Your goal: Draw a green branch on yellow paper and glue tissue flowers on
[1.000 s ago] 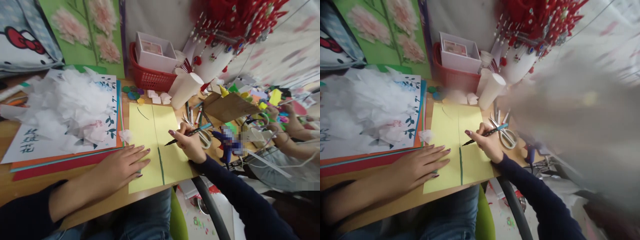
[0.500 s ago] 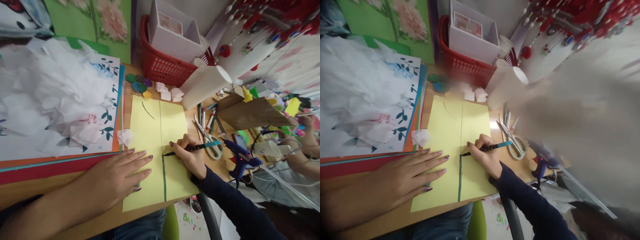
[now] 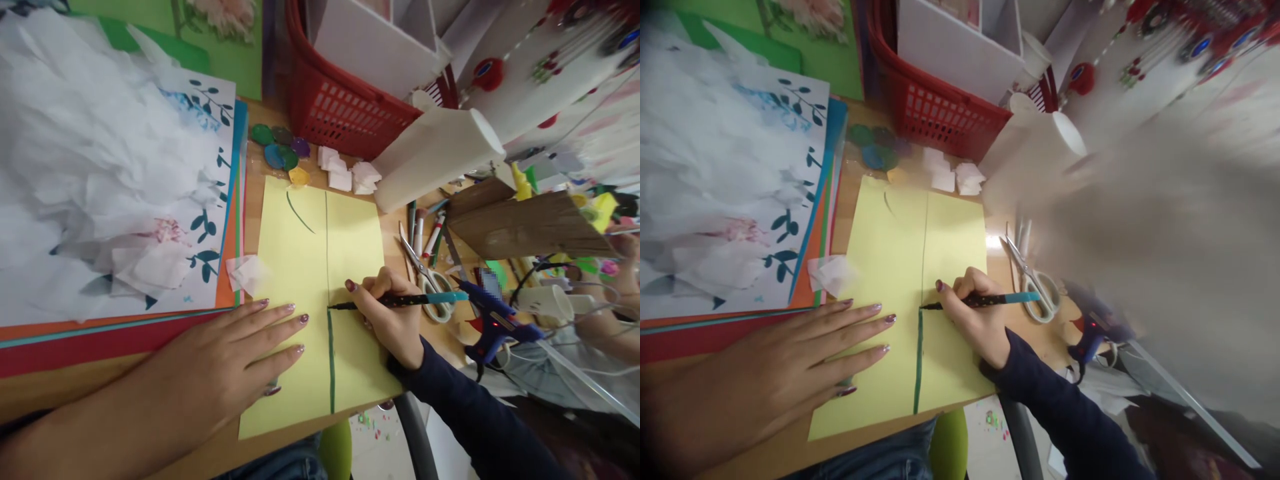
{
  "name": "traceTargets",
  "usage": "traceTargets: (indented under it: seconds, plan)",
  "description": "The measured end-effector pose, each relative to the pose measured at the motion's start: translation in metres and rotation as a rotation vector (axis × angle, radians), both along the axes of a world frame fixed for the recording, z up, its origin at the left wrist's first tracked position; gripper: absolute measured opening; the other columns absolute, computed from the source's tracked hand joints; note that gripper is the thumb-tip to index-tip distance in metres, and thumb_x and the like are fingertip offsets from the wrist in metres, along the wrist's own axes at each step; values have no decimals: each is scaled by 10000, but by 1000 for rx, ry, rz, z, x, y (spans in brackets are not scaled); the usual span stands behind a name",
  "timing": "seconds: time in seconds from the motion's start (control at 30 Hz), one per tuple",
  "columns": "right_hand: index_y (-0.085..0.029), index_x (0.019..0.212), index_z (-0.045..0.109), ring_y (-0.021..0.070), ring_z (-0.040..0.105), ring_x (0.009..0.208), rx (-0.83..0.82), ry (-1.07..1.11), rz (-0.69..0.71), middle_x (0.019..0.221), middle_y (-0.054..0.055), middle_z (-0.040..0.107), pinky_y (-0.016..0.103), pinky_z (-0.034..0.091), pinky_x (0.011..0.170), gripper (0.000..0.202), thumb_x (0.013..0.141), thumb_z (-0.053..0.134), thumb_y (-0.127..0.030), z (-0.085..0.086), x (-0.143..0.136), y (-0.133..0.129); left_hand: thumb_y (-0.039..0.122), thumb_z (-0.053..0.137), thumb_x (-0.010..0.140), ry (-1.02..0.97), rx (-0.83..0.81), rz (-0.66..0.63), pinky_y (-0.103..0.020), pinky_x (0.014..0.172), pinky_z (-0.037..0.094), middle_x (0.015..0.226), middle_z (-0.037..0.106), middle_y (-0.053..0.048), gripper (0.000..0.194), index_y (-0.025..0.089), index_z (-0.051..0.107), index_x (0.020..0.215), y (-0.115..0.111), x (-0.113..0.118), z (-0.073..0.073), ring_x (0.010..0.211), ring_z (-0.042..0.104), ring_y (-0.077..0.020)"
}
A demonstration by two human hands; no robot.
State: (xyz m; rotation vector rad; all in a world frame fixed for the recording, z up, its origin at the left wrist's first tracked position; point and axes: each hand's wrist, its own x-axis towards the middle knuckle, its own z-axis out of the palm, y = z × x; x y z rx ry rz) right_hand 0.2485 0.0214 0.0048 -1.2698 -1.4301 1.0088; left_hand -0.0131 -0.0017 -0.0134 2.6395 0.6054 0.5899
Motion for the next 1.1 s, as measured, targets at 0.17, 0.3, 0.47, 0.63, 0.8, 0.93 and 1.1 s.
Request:
traceTargets:
  seconds: [0.17,0.3,0.47,0.63,0.8,0.93,1.1]
  plan:
    - [-210,583,325,46,318,382,4,8,0,467,-94,370,211,238,395,466,853,697,-132,-1,0,0,122,408,1019,13,21,-21,-430,1178,375,1534,470,-52,402,198,608,1359,1,0,-1,1425,429,-235]
    - [-214,592,327,44,312,379,-9,10,-18,461,-96,380,211,231,391,464,849,705,-139,-1,1,0,118,391,1023,-20,-9,10,-405,1195,348,1502,513,-38,394,203,644,1313,0,2,-1,1412,447,-217]
    - [-217,594,331,46,313,371,-14,2,-36,443,-95,388,219,222,387,463,863,705,-169,0,0,0,91,407,996,-15,-17,3,-418,1195,351,1509,504,-49,410,196,640,1317,1,3,0,1413,446,-227]
    - [-221,580,333,50,316,362,-54,-29,-36,439,-88,393,229,220,377,485,858,730,-238,1,-1,-1,94,447,983,5,-20,-25,-460,1182,375,1527,477,-73,416,187,608,1355,1,1,0,1431,419,-255]
    - [-221,586,338,52,321,367,-39,-33,-53,436,-89,396,228,227,384,480,864,728,-242,1,-1,0,77,450,976,-19,-61,-21,-438,1200,349,1518,490,-69,424,188,602,1356,0,0,-1,1431,419,-238]
    - [-220,577,333,51,311,370,-39,-18,-30,440,-91,382,232,225,390,486,854,733,-220,1,-1,0,80,459,967,16,-50,-36,-446,1204,337,1548,448,-66,450,195,575,1386,0,-1,-3,1450,386,-244]
    - [-222,584,338,51,300,366,-35,-20,-37,433,-93,383,233,216,384,483,862,732,-243,0,-1,0,84,460,975,15,-41,-28,-438,1214,320,1549,449,-65,437,192,580,1381,0,-1,-3,1455,377,-238]
